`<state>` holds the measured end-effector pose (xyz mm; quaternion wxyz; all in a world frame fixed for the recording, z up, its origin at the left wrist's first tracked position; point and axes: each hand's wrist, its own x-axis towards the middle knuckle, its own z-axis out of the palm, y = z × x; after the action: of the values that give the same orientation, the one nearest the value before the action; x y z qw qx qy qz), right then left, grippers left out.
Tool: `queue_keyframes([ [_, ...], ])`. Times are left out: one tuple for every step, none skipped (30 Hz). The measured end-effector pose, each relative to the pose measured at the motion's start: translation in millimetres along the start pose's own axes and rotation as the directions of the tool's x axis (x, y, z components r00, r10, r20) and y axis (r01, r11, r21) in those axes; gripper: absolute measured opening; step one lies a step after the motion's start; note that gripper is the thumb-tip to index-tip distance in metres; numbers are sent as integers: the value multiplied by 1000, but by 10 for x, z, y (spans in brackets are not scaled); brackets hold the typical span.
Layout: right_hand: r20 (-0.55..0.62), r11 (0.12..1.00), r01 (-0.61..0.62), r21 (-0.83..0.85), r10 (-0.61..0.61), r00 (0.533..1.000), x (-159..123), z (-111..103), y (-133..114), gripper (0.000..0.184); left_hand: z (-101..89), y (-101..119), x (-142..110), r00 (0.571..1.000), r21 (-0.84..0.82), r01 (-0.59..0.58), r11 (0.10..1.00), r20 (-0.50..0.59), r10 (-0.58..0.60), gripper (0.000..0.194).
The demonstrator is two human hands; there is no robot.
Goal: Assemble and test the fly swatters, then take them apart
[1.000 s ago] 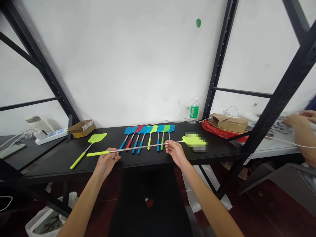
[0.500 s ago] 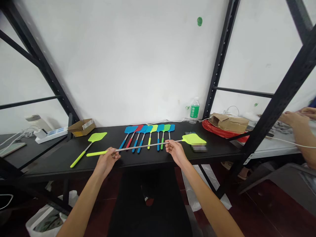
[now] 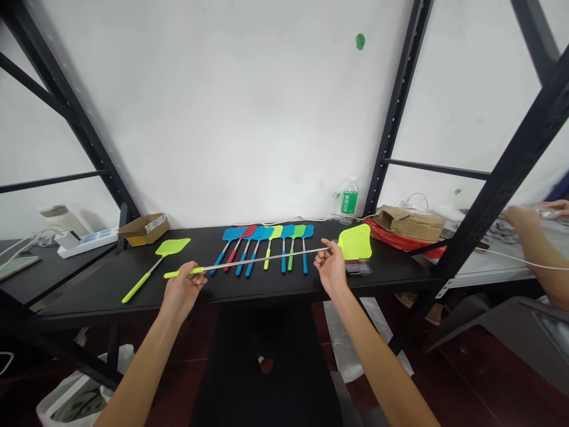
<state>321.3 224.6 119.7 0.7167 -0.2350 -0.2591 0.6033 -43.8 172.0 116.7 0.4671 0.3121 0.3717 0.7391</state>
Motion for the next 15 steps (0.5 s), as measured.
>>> queue_keyframes([
  [1,1000,2,-2,-2,1000,6,-3,-29,27,-6,2,7,1000,17,-14,1000,6,14,27],
  [1,1000,1,-2,-1,1000,11,-8,-50,28,-19,6,15,1000,27,-26,999,9,26,30],
  [-3,1000,-2,2,2,1000,17,-14,-64,29,-38,13,23,999,31,-37,999,8,37,34],
  [-9,1000,-5,9,5,1000,23,-22,-71,30,-64,24,33,999,32,-50,998,2,50,38],
  [-18,1000,-6,20,7,1000,29,-30,-76,30,-95,40,42,998,39,-61,997,-7,62,42],
  [-28,1000,-5,31,5,1000,35,-38,-78,31,-130,61,51,997,60,-74,995,-20,75,45],
  [-37,999,1,41,1,999,42,-45,-81,31,-164,86,59,996,103,-85,991,-30,88,46],
  [-43,999,8,48,-6,999,48,-51,-87,31,-194,113,63,994,167,-95,981,-30,101,47],
  [-47,998,16,53,-13,999,53,-54,-96,31,-215,142,63,994,243,-105,964,-15,112,47],
  [-48,998,26,57,-23,999,56,-56,-110,30,-224,171,57,992,321,-119,939,14,121,46],
  [-49,997,39,64,-36,998,58,-55,-129,29,-221,198,45,990,393,-141,908,57,129,44],
  [-50,996,52,72,-49,998,59,-54,-154,27,-204,226,26,985,457,-169,873,109,133,42],
  [-50,995,67,80,-63,997,57,-51,-184,26,-178,253,1,978,514,-197,835,164,130,40],
  [-50,993,81,87,-77,996,55,-50,-220,26,-144,282,-30,968,569,-224,791,223,114,38],
  [-51,991,94,91,-89,995,54,-51,-261,26,-109,314,-63,956,626,-249,739,281,85,36],
])
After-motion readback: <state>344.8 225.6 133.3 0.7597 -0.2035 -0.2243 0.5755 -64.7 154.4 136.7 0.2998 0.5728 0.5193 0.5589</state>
